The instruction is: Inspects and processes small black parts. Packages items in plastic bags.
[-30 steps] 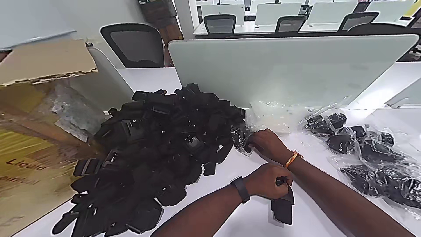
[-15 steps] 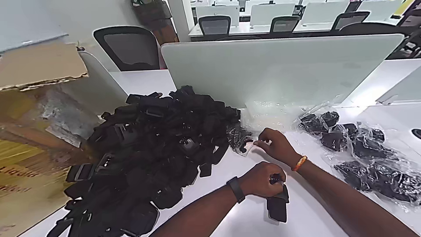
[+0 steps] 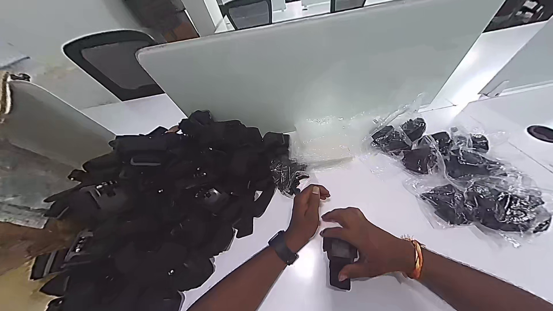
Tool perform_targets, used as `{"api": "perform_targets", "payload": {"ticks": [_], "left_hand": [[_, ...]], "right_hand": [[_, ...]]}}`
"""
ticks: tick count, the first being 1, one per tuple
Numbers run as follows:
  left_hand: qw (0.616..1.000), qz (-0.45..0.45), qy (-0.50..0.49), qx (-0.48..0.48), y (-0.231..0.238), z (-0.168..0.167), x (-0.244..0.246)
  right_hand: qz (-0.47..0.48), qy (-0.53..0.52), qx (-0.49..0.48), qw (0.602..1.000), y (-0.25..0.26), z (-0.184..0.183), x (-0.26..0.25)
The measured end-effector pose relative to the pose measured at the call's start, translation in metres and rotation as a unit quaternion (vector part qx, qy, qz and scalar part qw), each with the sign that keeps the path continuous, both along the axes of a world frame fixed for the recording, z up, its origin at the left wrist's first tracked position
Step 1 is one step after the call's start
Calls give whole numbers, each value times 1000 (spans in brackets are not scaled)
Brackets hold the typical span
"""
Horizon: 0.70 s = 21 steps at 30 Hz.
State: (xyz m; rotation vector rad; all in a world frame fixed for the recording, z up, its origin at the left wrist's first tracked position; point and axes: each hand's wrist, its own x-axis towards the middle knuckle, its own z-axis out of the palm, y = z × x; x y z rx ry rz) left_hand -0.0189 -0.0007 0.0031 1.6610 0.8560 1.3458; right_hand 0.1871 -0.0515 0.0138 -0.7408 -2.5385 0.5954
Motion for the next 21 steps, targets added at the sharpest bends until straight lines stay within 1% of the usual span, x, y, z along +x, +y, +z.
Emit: {"api": "perform_targets", "payload": {"ticks": [2, 3, 7, 9, 11, 13, 16, 18, 20, 21], "left_hand": [[1000, -3, 6, -3, 0, 0, -1], [1000, -6, 9, -5, 0, -1, -1], [1000, -16, 11, -4, 1, -2, -1], [1000, -16, 10, 1, 2, -2, -2], [1000, -18, 6, 6, 2, -3, -3], [1000, -19, 0, 5, 2, -3, -2], [999, -22, 27, -5, 0, -2, -1], [998, -25, 48, -15, 0, -1, 0], [998, -24, 56, -18, -1, 0, 2], [998, -21, 59, -16, -1, -1, 3]], "right_hand": [[10, -22, 3, 1000, 2, -1, 0], [-6, -19, 0, 1000, 4, -2, 2], [-158, 6, -7, 987, 19, -3, 16], [-201, 21, -31, 979, 29, -3, 24], [-210, 60, -54, 974, 35, -4, 30], [-222, 81, -51, 970, 36, -4, 31], [-286, 38, -39, 957, 32, -5, 29], [-306, 2, -43, 951, 30, -1, 27], [-301, 11, -59, 952, 32, 0, 29], [-295, 41, -65, 953, 33, -2, 31]]}}
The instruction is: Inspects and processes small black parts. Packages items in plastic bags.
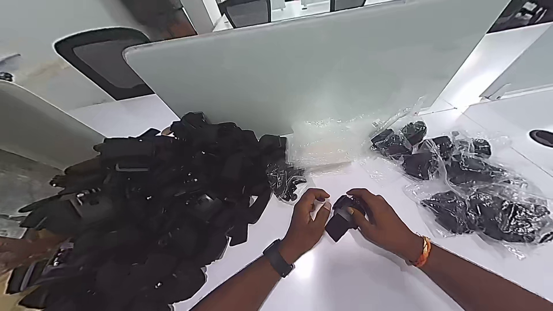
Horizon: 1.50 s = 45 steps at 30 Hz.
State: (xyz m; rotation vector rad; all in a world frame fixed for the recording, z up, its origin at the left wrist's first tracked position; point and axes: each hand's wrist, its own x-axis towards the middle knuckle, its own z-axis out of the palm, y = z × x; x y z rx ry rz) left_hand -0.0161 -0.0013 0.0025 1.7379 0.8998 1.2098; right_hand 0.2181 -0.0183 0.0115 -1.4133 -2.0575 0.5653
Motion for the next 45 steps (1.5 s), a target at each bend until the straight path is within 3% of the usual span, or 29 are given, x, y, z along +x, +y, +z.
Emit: {"api": "perform_targets", "payload": {"ticks": [3, 8, 10, 16, 18, 21, 25, 31, 40, 45], "left_hand": [[999, 23, 3, 23, 0, -2, -2], [995, 63, -31, 67, 1, -1, -3], [995, 61, -49, 55, -3, -1, -1], [999, -46, -11, -11, -12, 3, 1], [995, -96, 12, -28, -13, 1, 2], [990, -134, -11, -48, -12, 2, 3], [976, -160, -101, -106, -9, 10, -1], [944, -242, -176, -139, 3, 5, -10], [950, -211, -169, -155, 0, 12, -6], [949, -163, -204, -178, 2, 12, -6]], "right_hand": [[1, 102, 55, 993, 1, -6, 1], [-39, 157, 250, 955, 6, 4, 7], [-75, 187, 285, 937, 9, 9, 12], [-117, 380, 196, 896, 17, 18, 7], [-83, 332, 217, 914, 9, 12, 4], [62, 159, 285, 943, -6, 6, 4], [170, 20, 373, 912, -9, 4, -2], [208, -10, 393, 896, -7, 8, 5], [294, -88, 389, 868, -14, 14, -2], [285, -75, 369, 881, -13, 9, -2]]}}
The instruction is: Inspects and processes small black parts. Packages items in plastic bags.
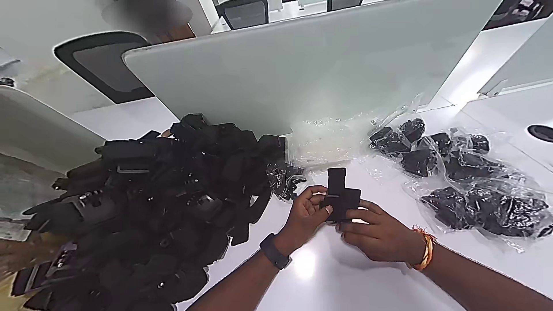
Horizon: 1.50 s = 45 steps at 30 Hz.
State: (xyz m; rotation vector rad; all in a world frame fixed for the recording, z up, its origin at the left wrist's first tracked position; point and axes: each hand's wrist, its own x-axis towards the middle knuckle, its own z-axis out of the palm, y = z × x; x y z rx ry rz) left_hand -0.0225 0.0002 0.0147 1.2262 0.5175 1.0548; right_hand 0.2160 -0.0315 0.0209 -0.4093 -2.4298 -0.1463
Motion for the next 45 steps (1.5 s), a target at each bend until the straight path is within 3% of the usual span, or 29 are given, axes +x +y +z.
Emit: {"api": "perform_targets", "payload": {"ticks": [4, 8, 12, 24, 28, 33, 36, 40, 45], "left_hand": [[999, 26, -23, -30, 3, -2, -3], [999, 3, -37, 5, 3, -7, -4], [999, -15, -34, 28, 2, -6, -2], [999, 2, -32, 26, -2, -2, 2], [998, 33, 7, 57, -4, -4, 5], [964, 49, 147, 216, -14, -5, 9], [953, 74, 166, 241, -17, -6, 11], [969, 113, 142, 167, -14, -6, 10], [983, 132, 99, 74, -12, -3, 12]], "right_hand": [[-77, 99, -32, 992, 2, -5, 0], [-142, 228, -105, 957, 5, -8, 0], [-135, 201, -156, 958, 9, -9, 2], [-67, 148, -188, 969, 10, -8, 2], [-76, 215, -273, 935, 10, -8, 1], [-47, 276, -405, 870, 11, -8, -1], [1, 259, -339, 904, 5, -8, -3], [-5, 155, -218, 964, 5, -11, -3], [-32, 71, -211, 974, 12, -9, 0]]}}
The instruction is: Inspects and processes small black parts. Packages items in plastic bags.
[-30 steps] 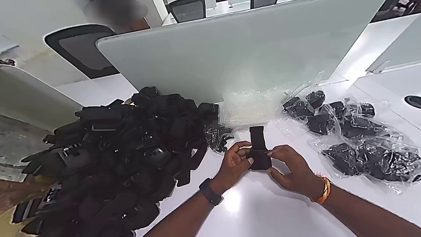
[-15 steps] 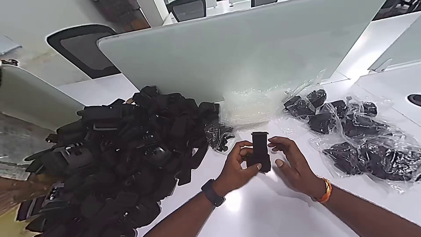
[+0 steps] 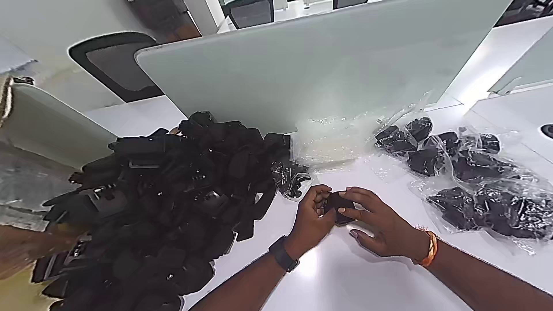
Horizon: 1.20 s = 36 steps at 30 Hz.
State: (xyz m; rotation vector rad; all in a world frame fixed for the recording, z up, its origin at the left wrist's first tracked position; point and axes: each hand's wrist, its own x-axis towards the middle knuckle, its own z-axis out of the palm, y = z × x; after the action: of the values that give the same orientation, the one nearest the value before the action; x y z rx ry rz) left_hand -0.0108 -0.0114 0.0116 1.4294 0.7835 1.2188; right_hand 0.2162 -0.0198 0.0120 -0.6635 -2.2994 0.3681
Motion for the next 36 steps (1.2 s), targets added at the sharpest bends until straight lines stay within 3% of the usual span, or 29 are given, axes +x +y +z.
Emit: {"api": "perform_targets", "payload": {"ticks": [4, 12, 16, 19, 22, 25, 28, 30, 33, 36], "left_hand": [[999, -33, -35, -13, 3, 2, -2], [995, -103, -9, 7, -1, 5, 0], [988, -38, 75, 129, -8, 23, -5], [923, 93, 208, 310, -10, 54, -25], [802, 242, 355, 415, -4, 104, -73], [703, 344, 467, 412, 21, 159, -134], [660, 406, 501, 386, 68, 192, -198], [647, 397, 569, 316, 87, 191, -228], [651, 209, 710, 167, 104, 171, -247], [659, 139, 725, 147, 105, 174, -243]], "right_hand": [[-7, 27, -77, 997, 3, 0, 1], [-6, 55, -54, 997, 3, -3, 0], [-52, 106, -88, 989, -4, -2, -6], [-71, 111, -85, 988, -5, -6, -7], [-62, 91, -91, 990, -4, -7, -5], [-45, 77, -84, 992, -3, -6, -7], [-23, 64, -83, 994, -4, -7, -8], [-22, 56, -82, 995, -5, -7, -8], [-21, 48, -87, 995, -5, -7, -6], [-20, 33, -90, 995, -3, -10, -6]]}}
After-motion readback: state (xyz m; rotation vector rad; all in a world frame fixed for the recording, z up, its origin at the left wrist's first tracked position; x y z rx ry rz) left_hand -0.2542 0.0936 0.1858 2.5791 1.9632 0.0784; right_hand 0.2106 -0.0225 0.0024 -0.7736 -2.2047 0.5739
